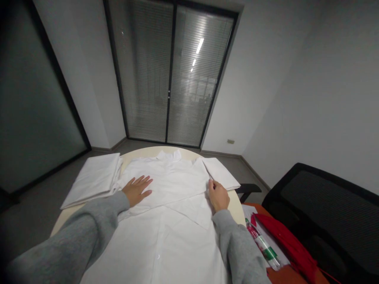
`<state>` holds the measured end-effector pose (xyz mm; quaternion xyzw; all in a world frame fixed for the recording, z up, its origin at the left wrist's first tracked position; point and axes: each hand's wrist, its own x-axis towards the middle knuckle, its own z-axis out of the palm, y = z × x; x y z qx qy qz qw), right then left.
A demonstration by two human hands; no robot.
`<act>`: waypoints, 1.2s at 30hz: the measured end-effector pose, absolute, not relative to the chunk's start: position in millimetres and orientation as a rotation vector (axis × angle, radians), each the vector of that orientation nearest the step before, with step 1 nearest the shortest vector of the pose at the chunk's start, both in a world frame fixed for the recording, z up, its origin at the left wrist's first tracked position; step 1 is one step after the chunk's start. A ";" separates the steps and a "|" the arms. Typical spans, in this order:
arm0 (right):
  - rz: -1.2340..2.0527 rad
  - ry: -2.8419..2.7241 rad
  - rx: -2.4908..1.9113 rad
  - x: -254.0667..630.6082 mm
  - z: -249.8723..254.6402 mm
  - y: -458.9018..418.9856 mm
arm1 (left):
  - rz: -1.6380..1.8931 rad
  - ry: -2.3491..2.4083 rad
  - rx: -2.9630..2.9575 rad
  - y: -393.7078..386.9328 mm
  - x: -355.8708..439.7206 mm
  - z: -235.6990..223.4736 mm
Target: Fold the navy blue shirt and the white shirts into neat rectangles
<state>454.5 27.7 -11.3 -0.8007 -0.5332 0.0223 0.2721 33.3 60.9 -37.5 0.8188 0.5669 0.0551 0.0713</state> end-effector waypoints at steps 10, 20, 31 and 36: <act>0.056 -1.401 -2.119 453.0 -15.1 31.3 | 0.680 1.406 2.285 202.1 235.7 74.2; -0.114 -1.575 -1.956 450.7 -14.8 29.2 | 0.809 1.330 1.869 287.9 355.6 2.7; -0.027 -1.566 -1.990 451.7 10.8 -16.0 | 0.929 0.948 1.444 291.2 345.1 48.4; 0.314 -1.740 -2.166 478.5 -3.2 -134.5 | 0.918 0.893 1.315 288.8 318.5 62.0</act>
